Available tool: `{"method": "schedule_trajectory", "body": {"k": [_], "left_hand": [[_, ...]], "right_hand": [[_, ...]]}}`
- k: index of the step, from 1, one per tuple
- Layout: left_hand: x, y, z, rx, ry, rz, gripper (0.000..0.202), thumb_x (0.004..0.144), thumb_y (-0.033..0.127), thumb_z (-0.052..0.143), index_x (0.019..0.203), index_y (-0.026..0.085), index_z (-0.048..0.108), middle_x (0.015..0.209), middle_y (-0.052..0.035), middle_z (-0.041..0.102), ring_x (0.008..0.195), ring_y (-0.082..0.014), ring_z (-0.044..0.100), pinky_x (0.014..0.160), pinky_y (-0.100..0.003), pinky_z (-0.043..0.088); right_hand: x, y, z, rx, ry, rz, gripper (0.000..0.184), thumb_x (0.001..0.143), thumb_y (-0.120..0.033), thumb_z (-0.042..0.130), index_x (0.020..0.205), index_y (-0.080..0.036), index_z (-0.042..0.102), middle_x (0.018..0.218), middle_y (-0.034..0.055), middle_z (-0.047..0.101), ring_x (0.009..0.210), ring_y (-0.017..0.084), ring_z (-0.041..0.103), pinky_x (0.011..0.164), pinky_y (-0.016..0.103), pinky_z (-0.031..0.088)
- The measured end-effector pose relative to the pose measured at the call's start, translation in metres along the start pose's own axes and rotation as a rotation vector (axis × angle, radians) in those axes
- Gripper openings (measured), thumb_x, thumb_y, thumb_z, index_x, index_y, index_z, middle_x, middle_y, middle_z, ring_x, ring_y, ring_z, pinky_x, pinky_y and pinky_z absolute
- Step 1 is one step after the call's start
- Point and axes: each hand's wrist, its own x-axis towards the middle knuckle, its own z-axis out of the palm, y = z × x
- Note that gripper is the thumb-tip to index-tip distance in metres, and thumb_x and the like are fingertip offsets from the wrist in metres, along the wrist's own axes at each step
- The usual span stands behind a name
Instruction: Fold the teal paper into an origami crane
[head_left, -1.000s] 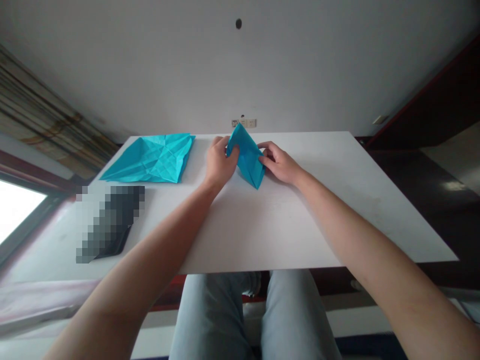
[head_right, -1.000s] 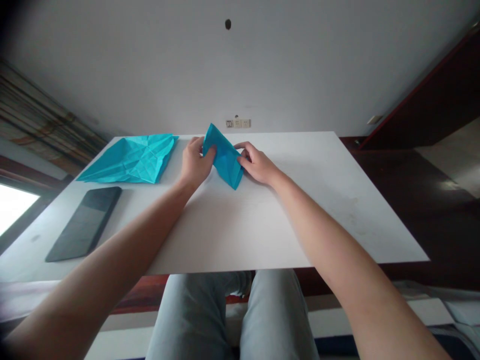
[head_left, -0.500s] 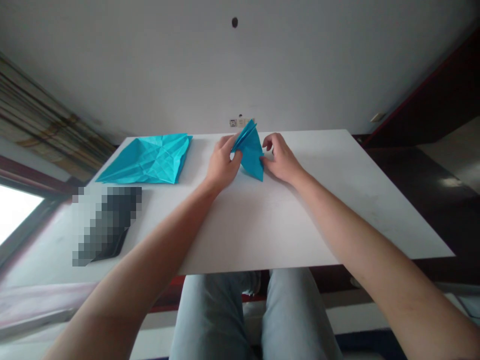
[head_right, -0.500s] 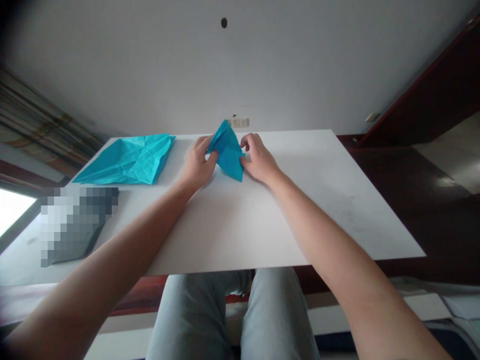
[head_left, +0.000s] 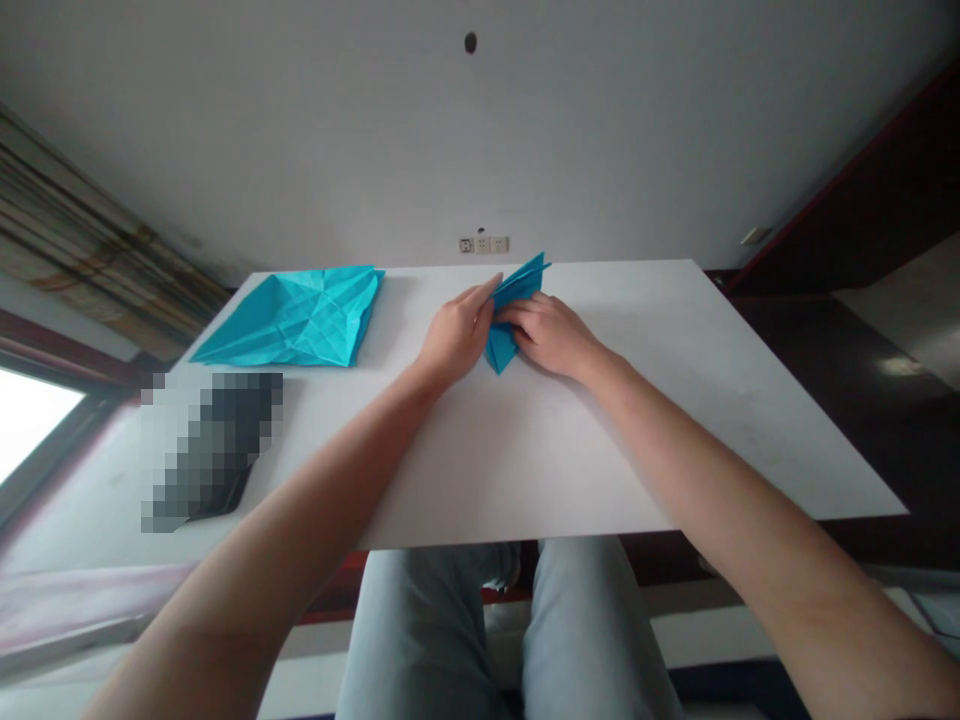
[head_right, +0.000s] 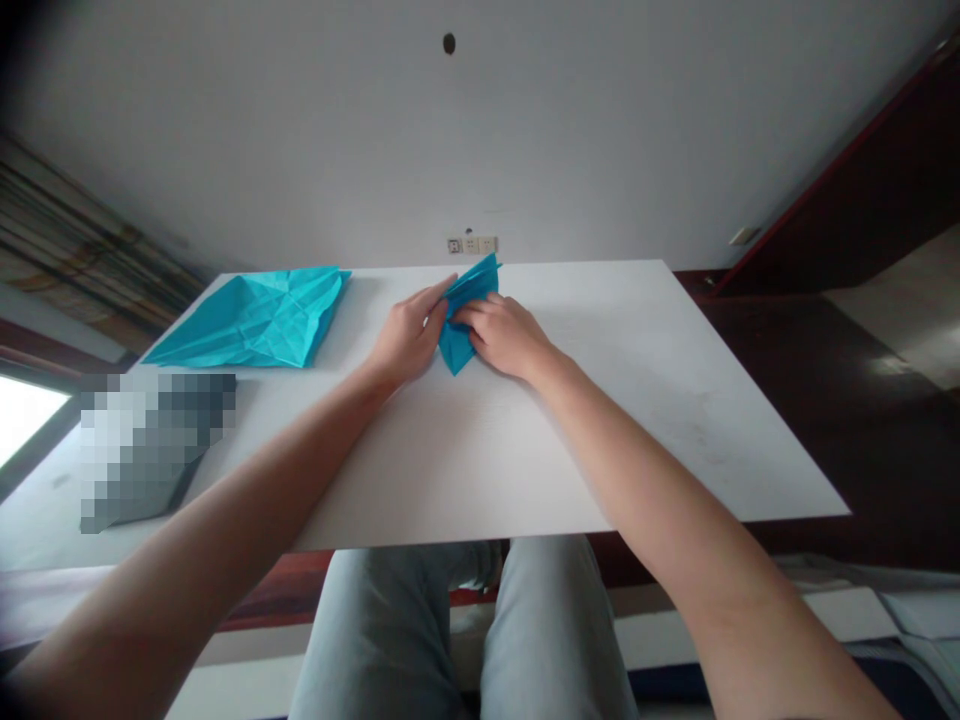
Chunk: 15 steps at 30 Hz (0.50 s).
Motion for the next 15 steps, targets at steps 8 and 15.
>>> {"method": "schedule_trajectory", "body": {"k": [8,15], "left_hand": [[-0.004,0.011,0.003,-0.026,-0.022,-0.003,0.059,0.130,0.048,0.056,0.183,0.027,0.070,0.175,-0.0141,0.082,0.163,-0.0351,0.080,0.140,-0.052,0.062],[0.001,-0.010,-0.001,0.017,0.070,-0.159,0.063,0.134,0.055,0.041,0.171,0.020,0.078,0.172,-0.0178,0.083,0.166,-0.0337,0.077,0.145,-0.051,0.056]], "right_hand": [[-0.006,0.003,0.014,-0.042,-0.070,0.014,0.039,0.114,-0.017,0.057,0.138,-0.021,0.087,0.138,0.0184,0.091,0.126,0.043,0.076,0.118,0.060,0.060],[-0.007,0.006,0.015,0.011,-0.126,0.075,0.039,0.118,-0.019,0.053,0.149,-0.020,0.078,0.154,0.0206,0.089,0.133,0.039,0.083,0.116,0.053,0.064]]}}
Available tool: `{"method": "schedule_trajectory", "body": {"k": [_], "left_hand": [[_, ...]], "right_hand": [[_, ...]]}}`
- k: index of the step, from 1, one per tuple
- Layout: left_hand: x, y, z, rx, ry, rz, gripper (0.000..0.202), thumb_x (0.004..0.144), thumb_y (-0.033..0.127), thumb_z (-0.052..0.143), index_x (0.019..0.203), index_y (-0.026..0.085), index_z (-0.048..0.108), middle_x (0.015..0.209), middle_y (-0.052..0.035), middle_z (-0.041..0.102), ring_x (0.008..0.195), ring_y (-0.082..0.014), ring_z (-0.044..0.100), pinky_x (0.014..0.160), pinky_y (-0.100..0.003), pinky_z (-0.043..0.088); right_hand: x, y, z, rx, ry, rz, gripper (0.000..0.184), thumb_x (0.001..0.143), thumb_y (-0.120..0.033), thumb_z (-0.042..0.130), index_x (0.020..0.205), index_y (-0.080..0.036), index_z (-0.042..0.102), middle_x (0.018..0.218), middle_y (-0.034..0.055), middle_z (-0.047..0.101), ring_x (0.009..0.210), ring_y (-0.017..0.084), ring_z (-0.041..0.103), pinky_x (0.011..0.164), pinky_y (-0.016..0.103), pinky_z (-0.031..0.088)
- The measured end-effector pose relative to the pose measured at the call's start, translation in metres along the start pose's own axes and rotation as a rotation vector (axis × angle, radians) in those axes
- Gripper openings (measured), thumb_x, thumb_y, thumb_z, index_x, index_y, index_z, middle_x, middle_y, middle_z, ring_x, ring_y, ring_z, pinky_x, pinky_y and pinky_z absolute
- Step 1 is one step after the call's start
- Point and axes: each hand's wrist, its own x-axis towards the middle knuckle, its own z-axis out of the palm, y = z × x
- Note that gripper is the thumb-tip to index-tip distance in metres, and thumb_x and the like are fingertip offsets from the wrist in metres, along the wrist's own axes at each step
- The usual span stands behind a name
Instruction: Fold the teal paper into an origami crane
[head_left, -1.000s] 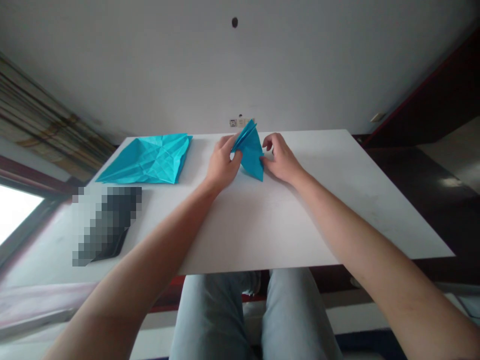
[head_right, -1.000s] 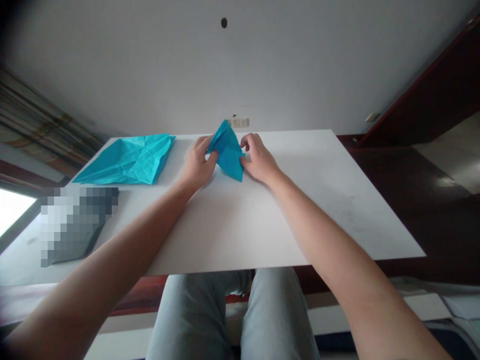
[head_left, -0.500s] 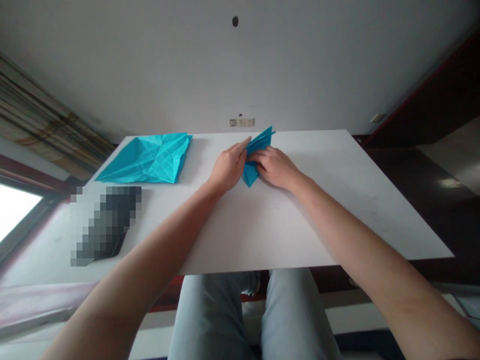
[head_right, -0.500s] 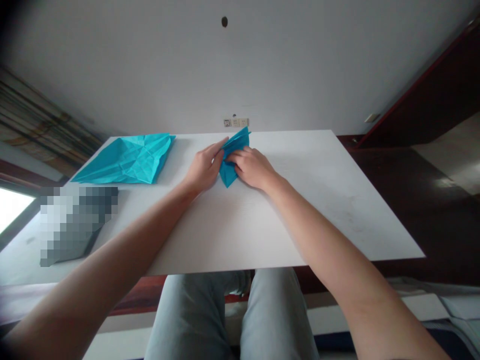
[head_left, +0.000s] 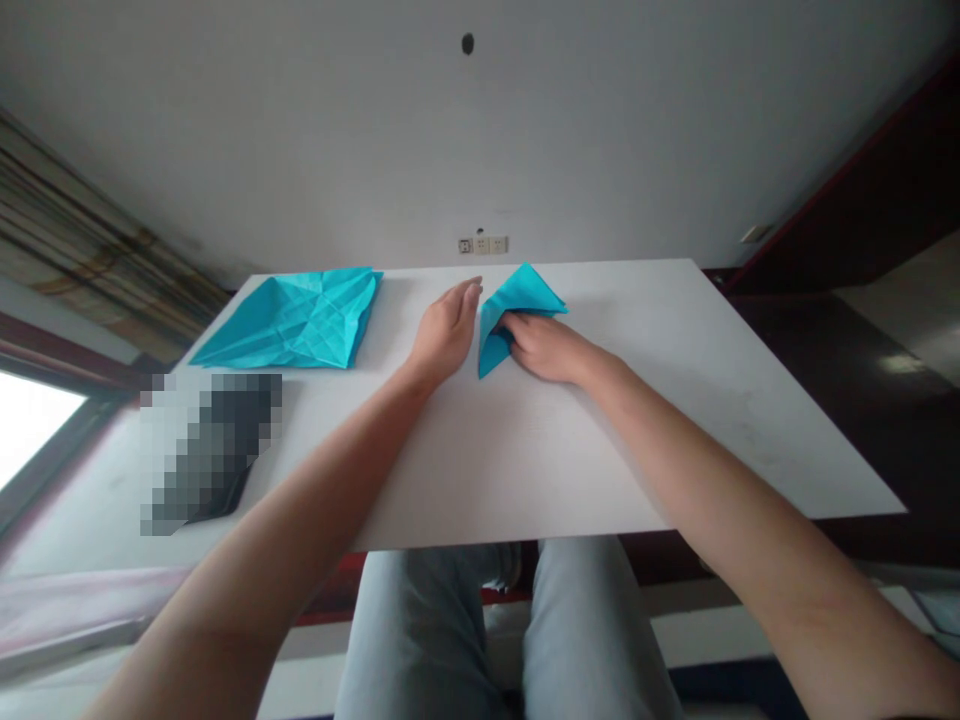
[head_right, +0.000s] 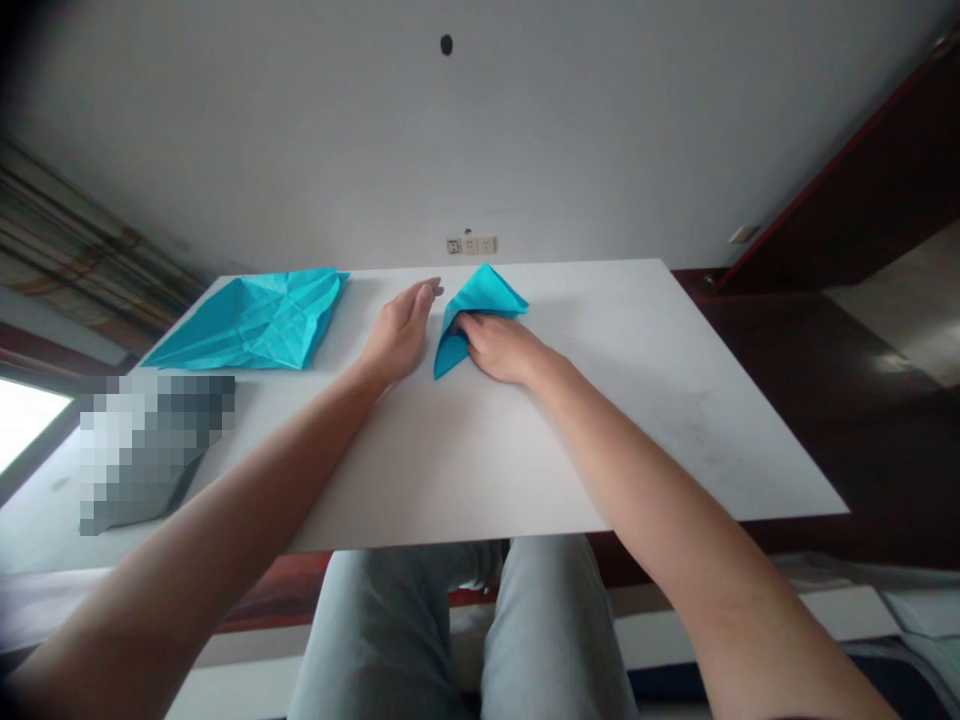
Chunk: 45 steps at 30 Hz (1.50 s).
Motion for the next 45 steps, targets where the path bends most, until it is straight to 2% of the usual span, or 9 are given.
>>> {"method": "schedule_trajectory", "body": {"k": [5,8,11,14,17,23,28,38,45], "left_hand": [[0.001,-0.011,0.003,0.169,-0.105,0.003,0.050,0.122,0.030,0.054,0.157,0.027,0.090,0.163,-0.0133,0.089,0.157,-0.0369,0.081,0.141,-0.057,0.058],[0.000,-0.012,0.003,0.192,-0.139,0.033,0.048,0.119,0.028,0.056,0.149,0.029,0.093,0.160,-0.0122,0.090,0.153,-0.0365,0.082,0.138,-0.058,0.060],[0.000,-0.010,0.002,0.193,-0.147,0.025,0.047,0.119,0.028,0.057,0.148,0.030,0.093,0.165,-0.0129,0.087,0.157,-0.0375,0.080,0.139,-0.060,0.058],[0.000,-0.009,0.003,0.222,-0.149,-0.008,0.051,0.122,0.030,0.054,0.160,0.029,0.087,0.170,-0.0151,0.085,0.164,-0.0403,0.076,0.144,-0.066,0.052],[0.000,-0.005,0.003,0.242,-0.183,-0.037,0.058,0.125,0.033,0.050,0.176,0.022,0.075,0.176,-0.0206,0.080,0.170,-0.0427,0.072,0.145,-0.069,0.049],[-0.001,0.010,-0.004,0.302,-0.240,-0.070,0.063,0.121,0.027,0.044,0.177,0.019,0.073,0.181,-0.0191,0.077,0.172,-0.0391,0.070,0.146,-0.061,0.048],[-0.002,0.015,-0.009,0.316,-0.267,-0.087,0.068,0.115,0.020,0.046,0.178,0.023,0.071,0.178,-0.0159,0.078,0.170,-0.0374,0.069,0.144,-0.059,0.049],[-0.002,0.010,-0.005,0.273,-0.324,-0.035,0.078,0.113,0.020,0.047,0.190,0.021,0.059,0.187,-0.0205,0.069,0.176,-0.0428,0.061,0.146,-0.067,0.045],[-0.001,0.002,-0.006,0.243,-0.277,-0.028,0.080,0.108,0.020,0.055,0.187,0.027,0.060,0.178,-0.0173,0.074,0.169,-0.0421,0.065,0.140,-0.066,0.051]], "right_hand": [[0.002,-0.002,-0.002,-0.081,-0.034,0.025,0.039,0.118,-0.017,0.054,0.150,-0.016,0.075,0.154,0.0260,0.088,0.133,0.041,0.085,0.115,0.054,0.065],[0.003,-0.006,-0.001,-0.147,-0.074,0.064,0.033,0.120,-0.019,0.052,0.140,-0.015,0.079,0.153,0.0288,0.088,0.134,0.043,0.086,0.115,0.054,0.066],[0.004,-0.007,0.000,-0.183,-0.067,0.116,0.034,0.121,-0.021,0.054,0.145,-0.016,0.078,0.151,0.0282,0.090,0.128,0.043,0.088,0.107,0.054,0.069],[0.004,-0.005,0.001,-0.165,-0.025,0.121,0.040,0.120,-0.020,0.056,0.154,-0.017,0.077,0.154,0.0266,0.089,0.127,0.044,0.088,0.105,0.055,0.069],[0.003,-0.004,0.000,-0.131,-0.016,0.089,0.048,0.121,-0.020,0.056,0.163,-0.018,0.079,0.168,0.0242,0.084,0.139,0.045,0.086,0.114,0.058,0.069],[0.000,-0.013,-0.011,-0.072,-0.082,0.075,0.062,0.122,-0.019,0.054,0.180,-0.024,0.076,0.190,0.0154,0.070,0.159,0.044,0.080,0.130,0.061,0.067],[0.000,-0.015,-0.015,0.009,-0.075,0.017,0.064,0.118,-0.010,0.055,0.173,-0.030,0.083,0.186,0.0063,0.075,0.168,0.036,0.075,0.140,0.055,0.062],[-0.002,-0.019,-0.017,-0.023,-0.065,0.063,0.050,0.118,-0.019,0.065,0.164,-0.022,0.082,0.167,0.0164,0.086,0.146,0.038,0.084,0.125,0.049,0.064],[0.002,-0.005,-0.015,0.071,-0.087,-0.014,0.048,0.117,-0.014,0.063,0.160,-0.019,0.084,0.175,0.0193,0.081,0.158,0.040,0.079,0.135,0.056,0.060]]}}
